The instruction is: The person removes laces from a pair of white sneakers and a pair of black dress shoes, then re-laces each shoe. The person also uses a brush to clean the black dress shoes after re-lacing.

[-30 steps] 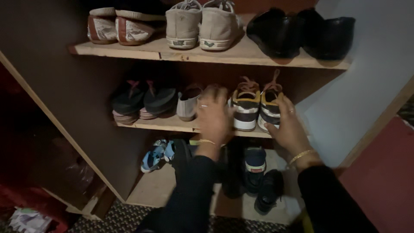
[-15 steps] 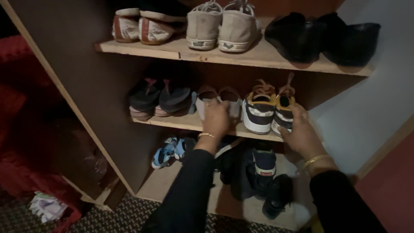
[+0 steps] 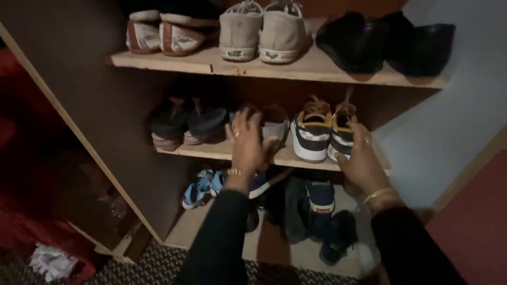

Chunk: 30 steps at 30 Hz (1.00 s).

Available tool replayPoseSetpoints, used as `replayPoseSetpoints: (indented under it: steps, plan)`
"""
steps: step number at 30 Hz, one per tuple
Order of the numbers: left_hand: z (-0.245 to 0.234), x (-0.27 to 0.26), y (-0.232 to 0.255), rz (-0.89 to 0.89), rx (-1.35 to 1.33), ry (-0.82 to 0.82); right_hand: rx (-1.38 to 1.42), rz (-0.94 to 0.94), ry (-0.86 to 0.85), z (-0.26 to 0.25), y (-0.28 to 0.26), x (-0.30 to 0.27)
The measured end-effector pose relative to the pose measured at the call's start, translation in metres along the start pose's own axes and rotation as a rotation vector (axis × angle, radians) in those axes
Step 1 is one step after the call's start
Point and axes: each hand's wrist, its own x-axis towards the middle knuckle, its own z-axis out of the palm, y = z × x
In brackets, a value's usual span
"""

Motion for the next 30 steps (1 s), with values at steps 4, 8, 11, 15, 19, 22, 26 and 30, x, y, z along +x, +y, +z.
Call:
replayPoseSetpoints:
  steps: [4,8,11,15,19,22,26,30]
  plan:
    - [-0.004,-0.03,0.017,-0.206,-0.095,0.057,0.088,0.119,0.002,-0.006,-0.012,-0.003]
    - [0.0,-0.035,0.006,-0.245,-0.089,-0.045,0.048,0.209,-0.075,-0.003,-0.013,-0.008]
    - [-0.01,-0.039,0.001,-0.202,-0.04,-0.055,0.051,0.246,-0.084,-0.002,-0.015,-0.001]
    - [-0.032,-0.12,-0.003,-0.061,-0.127,-0.008,0.072,0.12,-0.007,0.0,-0.009,-0.005]
    - [-0.077,-0.243,-0.03,-0.286,-0.121,-0.379,0.045,0.276,-0.088,0.001,-0.005,-0.009]
    - [-0.108,-0.277,-0.06,-0.631,0.083,-0.864,0.023,0.204,-0.025,-0.003,-0.008,-0.007]
    - [-0.163,-0.314,-0.071,-0.592,-0.01,-0.698,-0.074,0.246,0.226,0.008,-0.027,-0.055]
    - [-0.238,-0.34,-0.054,-0.484,-0.018,-0.509,0.013,-0.015,0.259,0.055,-0.099,-0.154]
